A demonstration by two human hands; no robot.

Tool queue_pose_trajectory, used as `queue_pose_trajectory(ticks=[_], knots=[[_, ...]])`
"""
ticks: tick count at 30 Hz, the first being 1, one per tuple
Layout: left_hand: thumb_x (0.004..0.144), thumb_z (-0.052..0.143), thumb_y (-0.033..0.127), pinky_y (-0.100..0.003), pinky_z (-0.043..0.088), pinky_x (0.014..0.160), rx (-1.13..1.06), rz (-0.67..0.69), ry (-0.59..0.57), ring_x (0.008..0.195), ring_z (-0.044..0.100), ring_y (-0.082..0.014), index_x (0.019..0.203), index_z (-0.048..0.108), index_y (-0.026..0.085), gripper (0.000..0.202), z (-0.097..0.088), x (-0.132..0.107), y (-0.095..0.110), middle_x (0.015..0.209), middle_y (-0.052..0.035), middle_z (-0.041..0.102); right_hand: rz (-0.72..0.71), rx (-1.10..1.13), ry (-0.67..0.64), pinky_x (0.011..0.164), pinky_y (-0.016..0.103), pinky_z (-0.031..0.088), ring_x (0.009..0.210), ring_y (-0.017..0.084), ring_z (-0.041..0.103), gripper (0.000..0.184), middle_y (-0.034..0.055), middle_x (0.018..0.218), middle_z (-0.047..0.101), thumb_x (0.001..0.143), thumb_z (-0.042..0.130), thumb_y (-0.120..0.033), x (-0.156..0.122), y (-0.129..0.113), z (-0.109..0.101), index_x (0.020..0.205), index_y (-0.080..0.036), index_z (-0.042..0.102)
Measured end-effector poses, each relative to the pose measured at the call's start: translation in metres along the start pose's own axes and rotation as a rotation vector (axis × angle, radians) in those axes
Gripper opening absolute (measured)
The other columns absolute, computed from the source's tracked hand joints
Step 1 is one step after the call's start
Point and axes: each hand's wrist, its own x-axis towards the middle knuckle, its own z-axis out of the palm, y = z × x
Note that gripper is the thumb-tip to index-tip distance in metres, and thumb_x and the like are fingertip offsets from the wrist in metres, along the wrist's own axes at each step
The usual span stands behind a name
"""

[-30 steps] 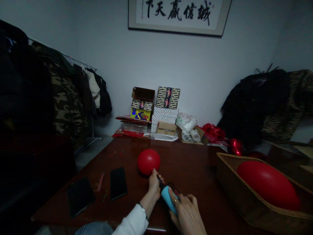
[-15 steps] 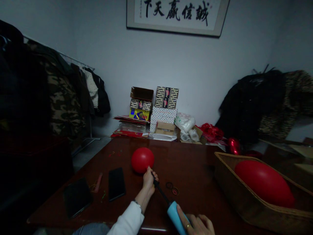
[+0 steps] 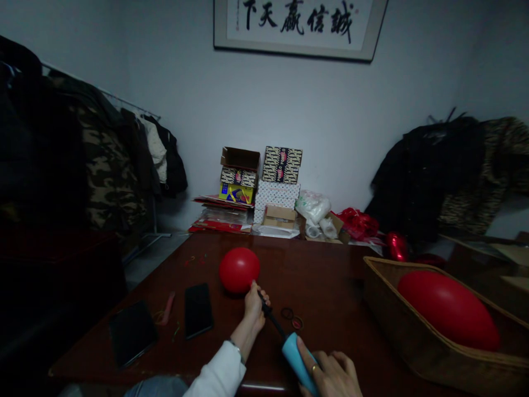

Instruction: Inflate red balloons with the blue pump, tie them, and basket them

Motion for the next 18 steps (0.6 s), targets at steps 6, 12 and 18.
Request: queue_pose_trajectory(ticks=[6,12,18], knots=[[0.078,0.059,0.054,-0.018,0.029,0.037,0.022,-0.056,-0.010,0.035,0.037,-0.0057,0.065,0.040,0.020,0.041,0.001,-0.008,-0.020,0.044,0.0074,0.041,0.072,0.060,-0.116,0.085,0.037,0.029,0.082,0.019,0.061,0.061,0.0032,0.091,0.066,0.073,0.058,-0.021,0.041,-0.015,-0.013,0.132,-0.026,0.044],[0.078,0.058,0.054,-0.017,0.027,0.036,0.027,-0.057,0.023,0.034,0.036,-0.0055,0.064,0.038,0.020,0.042,0.003,-0.009,-0.018,0.042,0.0084,0.038,0.104,0.069,-0.139,0.085,0.039,0.029,0.085,0.020,0.060,0.060,0.0045,0.093,0.066,0.074,0.058,-0.021,0.048,-0.025,-0.009,0.132,-0.028,0.044],[0.074,0.061,0.057,-0.016,0.024,0.035,0.048,-0.042,-0.005,0.034,0.034,-0.0044,0.064,0.037,0.020,0.045,0.003,-0.008,-0.014,0.043,0.0090,0.037,0.060,0.069,-0.070,0.082,0.037,0.030,0.075,0.018,0.060,0.069,0.0004,0.084,0.064,0.072,0.058,-0.025,0.023,-0.016,0.001,0.137,-0.029,0.036]])
